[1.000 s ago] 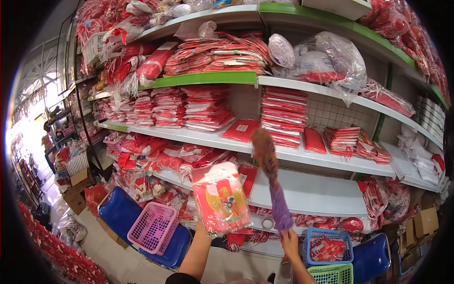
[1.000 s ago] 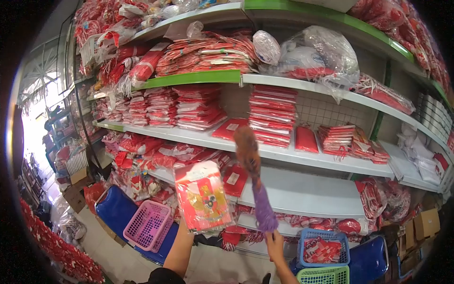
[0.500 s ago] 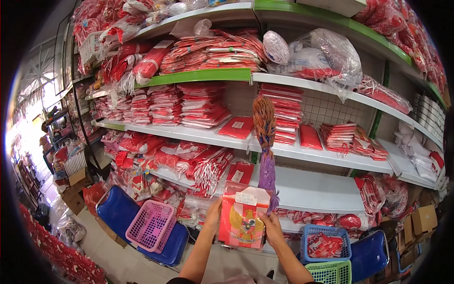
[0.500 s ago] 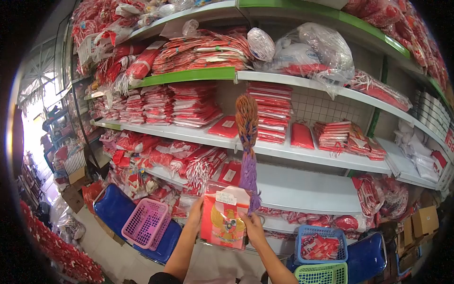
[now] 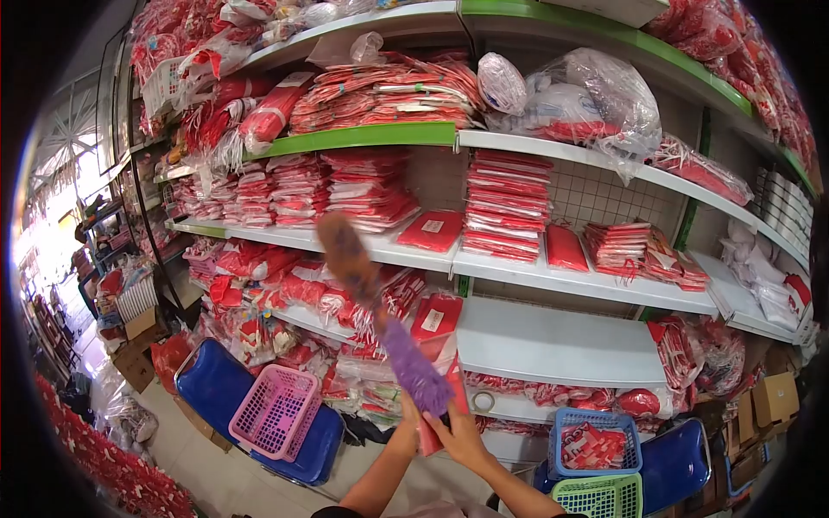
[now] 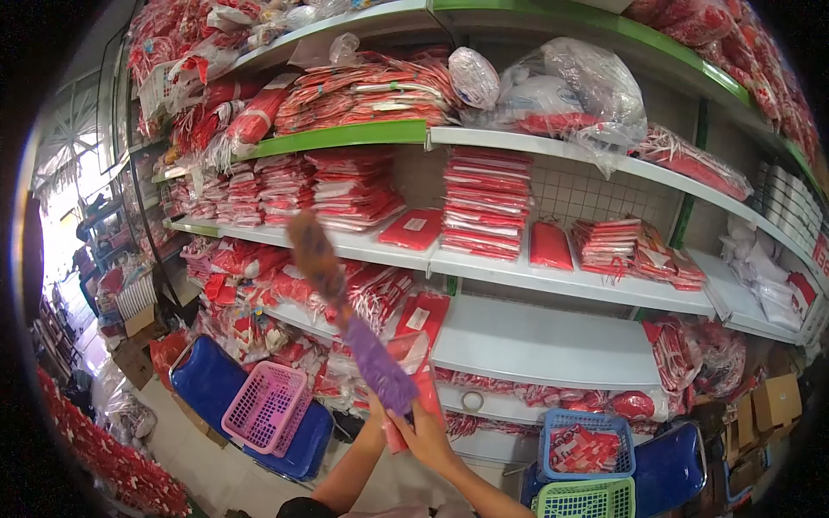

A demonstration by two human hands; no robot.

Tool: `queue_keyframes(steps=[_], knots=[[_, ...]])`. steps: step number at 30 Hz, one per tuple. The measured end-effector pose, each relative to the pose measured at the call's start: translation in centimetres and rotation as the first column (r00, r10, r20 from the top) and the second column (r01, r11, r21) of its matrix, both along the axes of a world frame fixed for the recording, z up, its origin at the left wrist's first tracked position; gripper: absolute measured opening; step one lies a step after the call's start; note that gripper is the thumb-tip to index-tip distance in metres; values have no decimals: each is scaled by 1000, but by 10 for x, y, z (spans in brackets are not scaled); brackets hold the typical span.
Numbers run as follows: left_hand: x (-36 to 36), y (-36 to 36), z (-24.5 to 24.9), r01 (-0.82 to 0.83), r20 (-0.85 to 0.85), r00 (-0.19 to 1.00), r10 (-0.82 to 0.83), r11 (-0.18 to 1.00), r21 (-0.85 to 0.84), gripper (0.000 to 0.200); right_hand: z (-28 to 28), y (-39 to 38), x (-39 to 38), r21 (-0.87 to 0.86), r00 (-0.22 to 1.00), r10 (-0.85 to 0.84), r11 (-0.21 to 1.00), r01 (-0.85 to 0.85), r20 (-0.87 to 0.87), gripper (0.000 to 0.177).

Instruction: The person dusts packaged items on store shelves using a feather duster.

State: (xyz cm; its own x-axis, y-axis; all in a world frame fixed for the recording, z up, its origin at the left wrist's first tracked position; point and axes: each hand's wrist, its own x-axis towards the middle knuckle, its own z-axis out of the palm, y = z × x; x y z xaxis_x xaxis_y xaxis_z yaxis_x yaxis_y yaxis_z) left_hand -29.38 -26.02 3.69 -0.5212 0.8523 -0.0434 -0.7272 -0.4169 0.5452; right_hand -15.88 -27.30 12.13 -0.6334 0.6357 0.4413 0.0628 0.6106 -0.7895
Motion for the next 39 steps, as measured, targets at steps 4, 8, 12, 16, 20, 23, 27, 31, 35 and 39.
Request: queue_keyframes(steps=[4, 8, 12, 16, 20, 23, 27, 31, 35, 39], knots=[[-28, -17, 14, 413, 150, 781, -607, 681, 605, 43, -44, -2, 33, 79, 950, -116, 992, 97, 289, 29], [-49, -25, 35, 375, 89, 901, -425, 865, 335, 42, -74, -3, 62, 30, 943, -171, 985, 169, 286, 23], [-54, -28, 38, 336, 73, 929, -363, 909, 249, 41, -71, -2, 74, 246, 943, -118, 968, 39, 312, 19], [-46, -24, 39, 353, 72, 925, -374, 912, 210, 41, -62, 8, 59, 3, 947, -210, 977, 215, 242, 17], [-41, -21, 44, 361, 59, 923, -380, 909, 207, 40, -41, 13, 56, 153, 946, -143, 983, 102, 290, 18], [-41, -19, 50, 352, 50, 928, -369, 913, 204, 40, -35, 20, 50, 38, 967, -199, 980, 195, 162, 17], [-42, -19, 45, 309, 64, 943, -326, 931, 193, 39, -56, 17, 57, 73, 970, -149, 988, 138, 191, 15], [-49, -19, 43, 264, 70, 957, -280, 947, 182, 39, -77, 1, 81, 91, 941, -75, 995, 47, 331, 16], [-59, -9, 51, 235, 59, 967, -249, 954, 188, 38, -89, -8, 86, -50, 957, -136, 987, 154, 257, 16], [-61, -3, 53, 235, 53, 967, -249, 953, 190, 37, -113, -2, 91, 94, 942, -147, 988, 124, 303, 16]])
